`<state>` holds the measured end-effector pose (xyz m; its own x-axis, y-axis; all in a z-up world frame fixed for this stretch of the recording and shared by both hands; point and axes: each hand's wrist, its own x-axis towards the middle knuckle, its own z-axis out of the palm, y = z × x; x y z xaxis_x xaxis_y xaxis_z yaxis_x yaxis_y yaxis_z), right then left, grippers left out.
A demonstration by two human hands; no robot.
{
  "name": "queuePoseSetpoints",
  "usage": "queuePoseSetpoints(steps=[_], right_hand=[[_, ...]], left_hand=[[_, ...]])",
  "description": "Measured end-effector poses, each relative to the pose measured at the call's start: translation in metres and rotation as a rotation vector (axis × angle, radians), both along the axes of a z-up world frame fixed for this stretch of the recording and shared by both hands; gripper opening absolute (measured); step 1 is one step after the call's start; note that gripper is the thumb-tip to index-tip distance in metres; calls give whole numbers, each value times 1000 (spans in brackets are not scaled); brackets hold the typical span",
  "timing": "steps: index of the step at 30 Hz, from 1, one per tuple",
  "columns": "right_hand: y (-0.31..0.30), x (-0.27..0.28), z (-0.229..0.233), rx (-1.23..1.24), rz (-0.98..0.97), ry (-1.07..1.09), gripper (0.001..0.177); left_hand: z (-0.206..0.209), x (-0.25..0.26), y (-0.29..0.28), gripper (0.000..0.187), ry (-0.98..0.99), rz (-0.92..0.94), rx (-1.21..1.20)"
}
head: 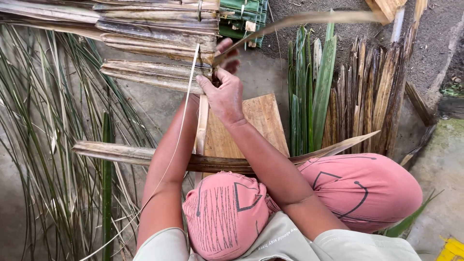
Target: Weaving dried palm leaves together using thin fiber strips to create a mat or roofing section
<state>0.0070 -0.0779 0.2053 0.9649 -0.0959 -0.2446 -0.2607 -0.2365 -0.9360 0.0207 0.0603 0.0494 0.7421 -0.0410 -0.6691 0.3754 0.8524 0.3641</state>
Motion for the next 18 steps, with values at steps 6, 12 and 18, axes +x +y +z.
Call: queuePoseSetpoints(steps=[6, 12, 18], right_hand=[[3, -5, 12, 96, -85, 53, 11], [-1, 6, -12, 245, -48, 36, 11], [-21, 27, -137, 339, -78, 164, 17]], left_hand=[[-45, 19, 23, 36, 21, 286, 10], [-57, 5, 58, 49, 60, 597, 50], [-31, -14, 76, 56, 56, 648, 324]])
